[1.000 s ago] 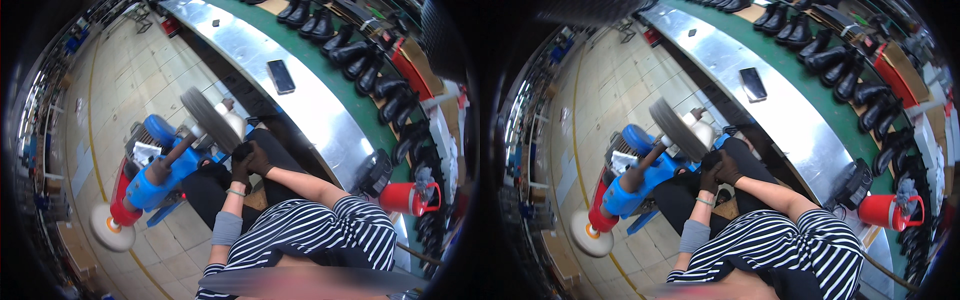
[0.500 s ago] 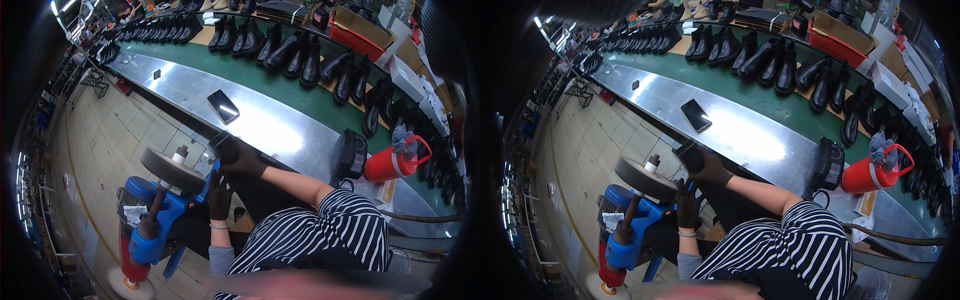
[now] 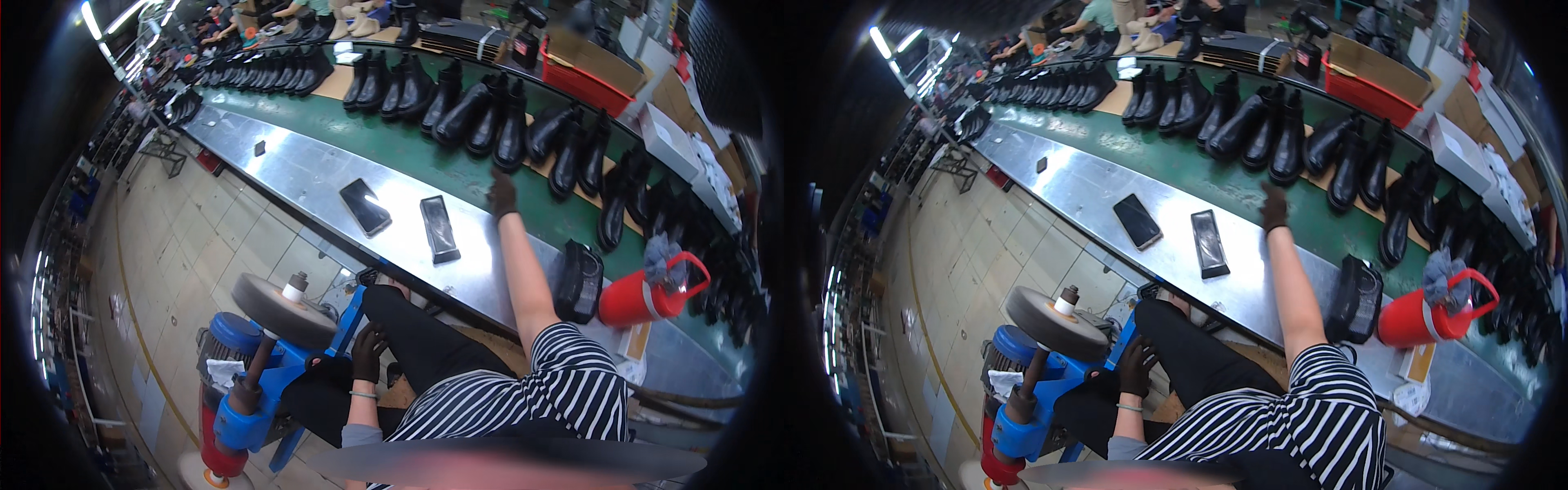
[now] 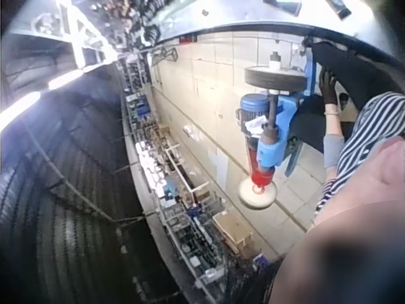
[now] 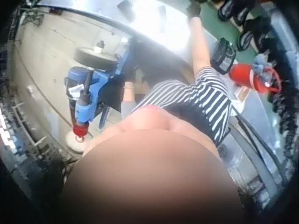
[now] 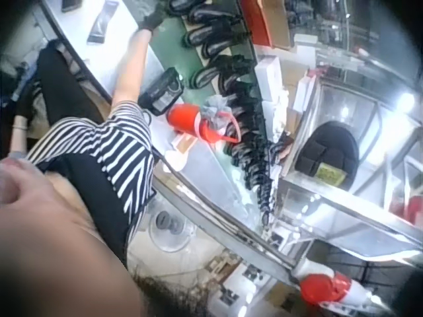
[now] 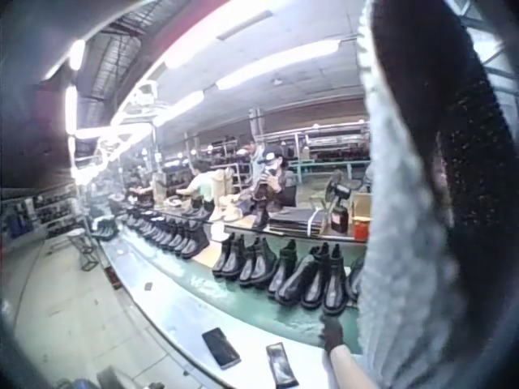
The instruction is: Polish the edges and soles of boots using a rotary polishing machine.
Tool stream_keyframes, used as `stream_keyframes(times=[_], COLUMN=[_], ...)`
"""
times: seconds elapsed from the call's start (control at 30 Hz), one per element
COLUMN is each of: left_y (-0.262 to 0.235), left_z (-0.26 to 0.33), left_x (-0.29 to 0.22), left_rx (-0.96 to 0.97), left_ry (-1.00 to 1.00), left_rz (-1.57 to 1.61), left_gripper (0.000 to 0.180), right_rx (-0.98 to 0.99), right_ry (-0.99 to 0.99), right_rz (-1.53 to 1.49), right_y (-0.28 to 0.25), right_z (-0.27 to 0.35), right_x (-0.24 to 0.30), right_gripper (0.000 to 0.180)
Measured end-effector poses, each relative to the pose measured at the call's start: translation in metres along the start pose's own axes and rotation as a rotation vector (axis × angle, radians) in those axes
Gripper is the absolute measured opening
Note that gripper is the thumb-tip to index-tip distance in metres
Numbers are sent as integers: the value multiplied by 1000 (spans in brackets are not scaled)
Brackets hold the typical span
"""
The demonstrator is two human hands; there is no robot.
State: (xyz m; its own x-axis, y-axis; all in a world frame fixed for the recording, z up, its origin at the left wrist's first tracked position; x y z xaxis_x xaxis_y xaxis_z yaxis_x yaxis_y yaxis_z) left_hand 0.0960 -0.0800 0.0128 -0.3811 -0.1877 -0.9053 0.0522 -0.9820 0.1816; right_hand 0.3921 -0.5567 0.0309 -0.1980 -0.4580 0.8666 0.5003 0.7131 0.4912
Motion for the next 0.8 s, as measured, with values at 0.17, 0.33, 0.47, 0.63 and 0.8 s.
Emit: stream_keyframes(times=[0.17,0.33,0.47,0.63,0.8], left_y=[-8,-28,-16,-10,-4], left_z=[-3,6,2,1,-2], left_x=[9,22,19,19,6], left_rx=[-19,-105,-14,-52,33], left_ry=[-46,-93,-51,-136,-43], left_rz=[36,57,59,100,-2], left_gripper=[40,37,38,38,43], right_rx=[133,-394,-150,23,227], right_ry=[-667,383,171,250,-85], right_rz=[381,-245,-228,-716,-423], right_y=[-19,6,1,40,28], right_z=[-75,-95,-136,-67,21], right_x=[50,-31,-4,39,92], right_gripper=[46,57,24,14,24])
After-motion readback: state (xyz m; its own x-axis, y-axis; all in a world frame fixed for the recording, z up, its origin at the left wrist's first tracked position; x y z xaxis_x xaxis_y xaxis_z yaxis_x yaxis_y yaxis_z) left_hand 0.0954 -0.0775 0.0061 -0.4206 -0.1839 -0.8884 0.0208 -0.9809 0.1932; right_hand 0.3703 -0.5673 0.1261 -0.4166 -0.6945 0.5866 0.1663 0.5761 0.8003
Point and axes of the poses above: each hand's wrist, its own z-axis away from the middle knuckle, its own y-axis out of the palm, x = y × z, the point moved 6 cm from there along -z, towards the middle knuckle, and after that the axes turned 13 degrees about -z, right-handed, at the moved point
